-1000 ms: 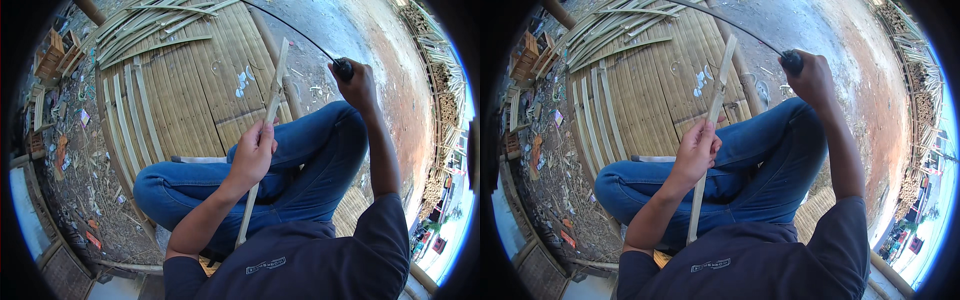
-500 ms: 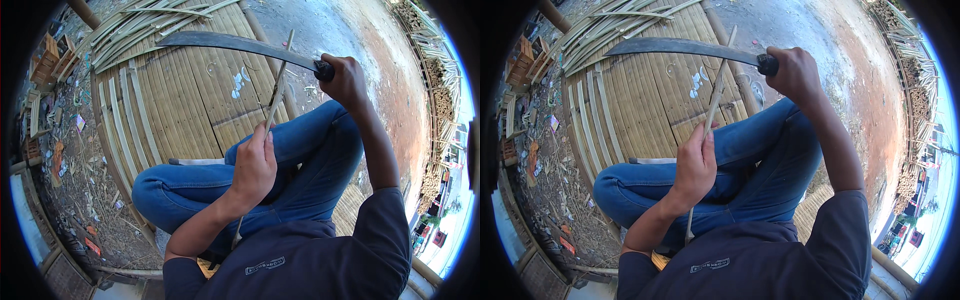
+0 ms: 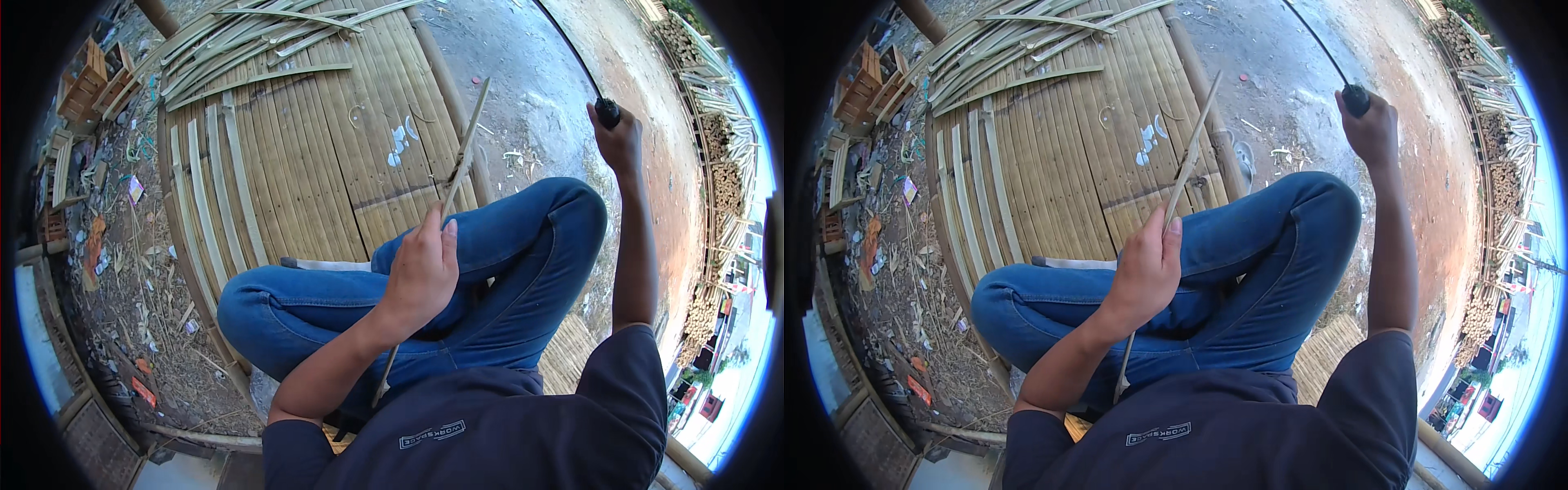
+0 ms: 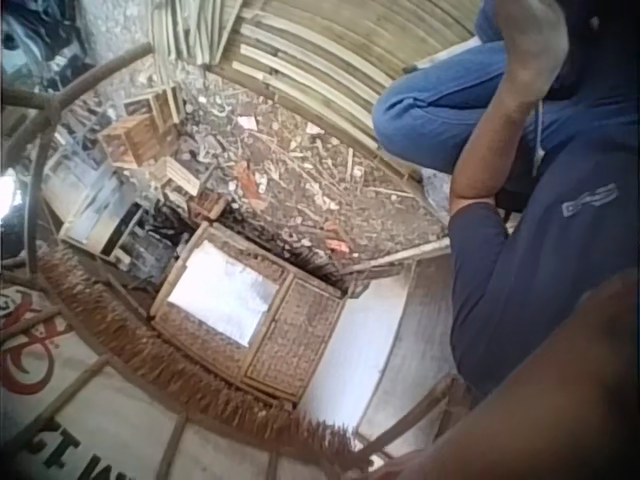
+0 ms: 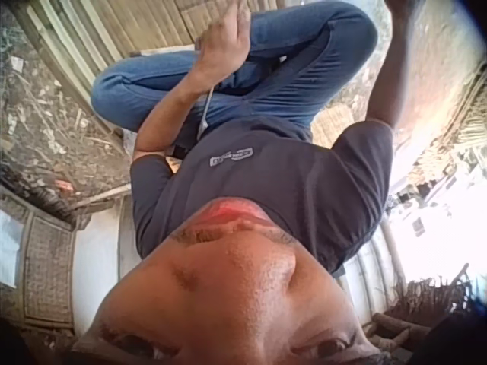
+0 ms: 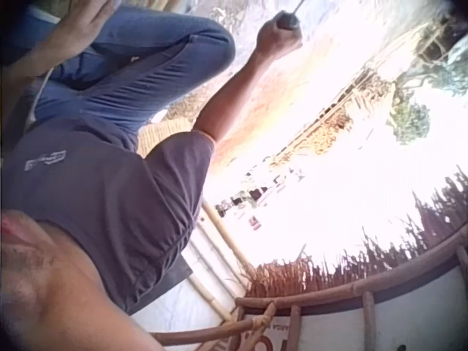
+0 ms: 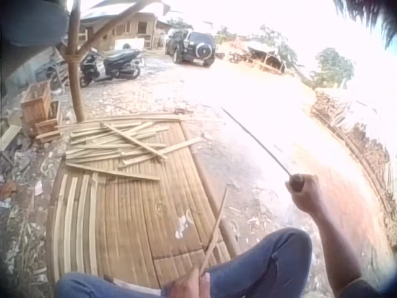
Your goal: The person shaves a bamboo strip using a machete, removing thin layers from the surface while holding the strip in one hand.
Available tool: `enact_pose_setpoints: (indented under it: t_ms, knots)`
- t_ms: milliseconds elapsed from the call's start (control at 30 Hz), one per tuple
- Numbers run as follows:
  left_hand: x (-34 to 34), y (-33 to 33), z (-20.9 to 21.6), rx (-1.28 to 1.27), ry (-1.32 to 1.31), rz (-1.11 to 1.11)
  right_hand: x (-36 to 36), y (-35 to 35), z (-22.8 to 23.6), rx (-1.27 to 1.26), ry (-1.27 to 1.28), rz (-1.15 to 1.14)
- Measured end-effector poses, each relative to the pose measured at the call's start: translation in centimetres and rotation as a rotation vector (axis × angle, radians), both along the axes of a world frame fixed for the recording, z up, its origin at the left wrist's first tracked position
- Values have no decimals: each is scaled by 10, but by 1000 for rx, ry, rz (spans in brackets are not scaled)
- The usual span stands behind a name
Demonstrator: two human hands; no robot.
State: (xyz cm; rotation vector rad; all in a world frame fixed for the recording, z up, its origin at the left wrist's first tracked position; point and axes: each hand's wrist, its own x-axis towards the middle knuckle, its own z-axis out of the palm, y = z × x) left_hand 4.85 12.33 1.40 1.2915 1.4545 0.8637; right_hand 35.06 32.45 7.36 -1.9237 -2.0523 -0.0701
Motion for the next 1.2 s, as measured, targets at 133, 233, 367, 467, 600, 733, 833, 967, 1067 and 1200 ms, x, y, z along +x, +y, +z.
enact_pose_setpoints:
  t_ms: [133,233,367,467,600,733,833,967,1067,1200]
  knots:
    - [0,-9,-13,-16,47,28,-77,-38,-4,-105,103,187]
    - [0,-3,-8,-18,-13,33,-98,-63,-18,-130,63,362]
    - [5,-4,-8,95,-64,60,-111,-71,-25,-133,-24,438]
    - [7,-9,-7,120,-10,77,-108,-62,-22,-120,-104,404]
    - [5,-12,5,128,-45,70,-107,-67,-4,-70,-68,407]
    - [-8,-7,15,74,-62,46,-113,-80,5,-110,-41,437]
    - [-4,-11,10,109,-72,48,-110,-77,2,-138,-79,457]
    - [-4,-12,14,145,-75,47,-108,-70,8,-127,-97,496]
    - [-6,-11,16,207,-27,52,-109,-66,12,-101,-111,502]
    - [-8,-11,22,181,-32,28,-104,-62,10,-50,-120,495]
